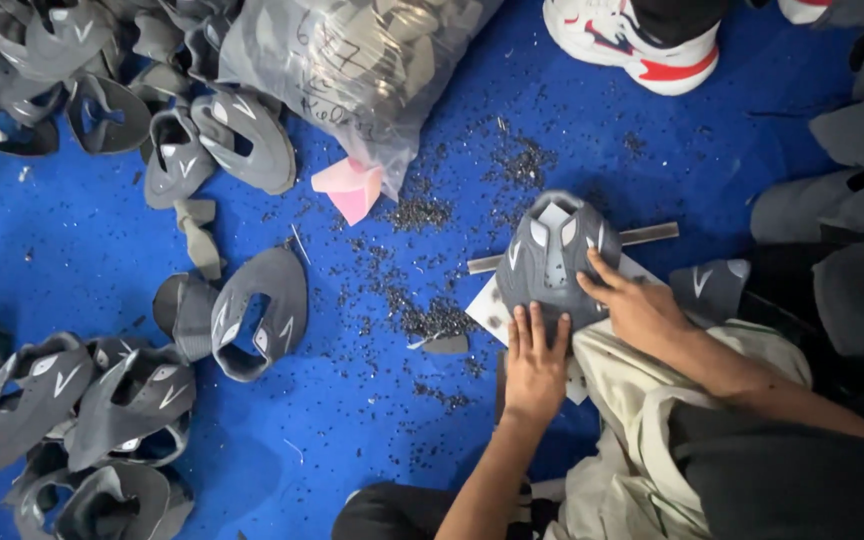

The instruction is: Manually punching holes and attaching components to shoe uppers using a hammer and a punch tool.

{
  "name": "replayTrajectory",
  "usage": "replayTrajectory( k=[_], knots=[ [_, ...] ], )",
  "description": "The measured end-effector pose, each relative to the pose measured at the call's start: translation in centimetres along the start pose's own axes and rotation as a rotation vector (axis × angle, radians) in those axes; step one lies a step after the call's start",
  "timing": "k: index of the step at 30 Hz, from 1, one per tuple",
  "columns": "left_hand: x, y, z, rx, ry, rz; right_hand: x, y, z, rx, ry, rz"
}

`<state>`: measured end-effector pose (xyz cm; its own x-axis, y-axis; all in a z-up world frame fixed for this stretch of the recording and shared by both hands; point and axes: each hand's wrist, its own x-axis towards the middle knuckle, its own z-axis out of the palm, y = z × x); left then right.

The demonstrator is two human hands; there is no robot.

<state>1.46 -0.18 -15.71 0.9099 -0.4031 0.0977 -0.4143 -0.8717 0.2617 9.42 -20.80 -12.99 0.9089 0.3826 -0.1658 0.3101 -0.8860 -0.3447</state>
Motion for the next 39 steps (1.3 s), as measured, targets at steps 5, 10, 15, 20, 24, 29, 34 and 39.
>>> replayTrajectory(
  k=[5,10,15,20,24,29,34,39],
  knots=[
    [-0.9,-0.2,-2.2,-0.063,-0.034,-0.114,4.1,1.3,-0.5,0.107,-0.024,0.169],
    [-6.2,2.4,-6.8,-0.231,0.002,-0.385,7.1,4.4,2.5,1.198,0.102,0.243],
    [-12.3,4.1,-6.2,0.011,-0.454,-0.720,8.2,1.7,1.9,1.390,-0.122,0.054],
    [-13.4,2.2,-7.3,-0.409,-0.467,-0.974,9.2,2.7,4.3,1.392,-0.183,0.010],
    [-15.4,4.3,-7.5,-0.672,-0.237,-1.029,8.6,2.7,5.5,1.473,-0.121,0.009],
    [-10.3,6.6,-12.5,-0.860,-0.040,-0.966,7.3,1.4,5.2,1.320,0.036,-0.104],
    [-4.7,7.5,-19.6,-0.905,0.247,-0.759,5.7,1.1,4.7,1.027,0.191,-0.200],
    [-3.0,4.9,-14.7,-0.761,0.590,-0.436,6.0,0.8,3.9,0.931,0.201,-0.323]
  ],
)
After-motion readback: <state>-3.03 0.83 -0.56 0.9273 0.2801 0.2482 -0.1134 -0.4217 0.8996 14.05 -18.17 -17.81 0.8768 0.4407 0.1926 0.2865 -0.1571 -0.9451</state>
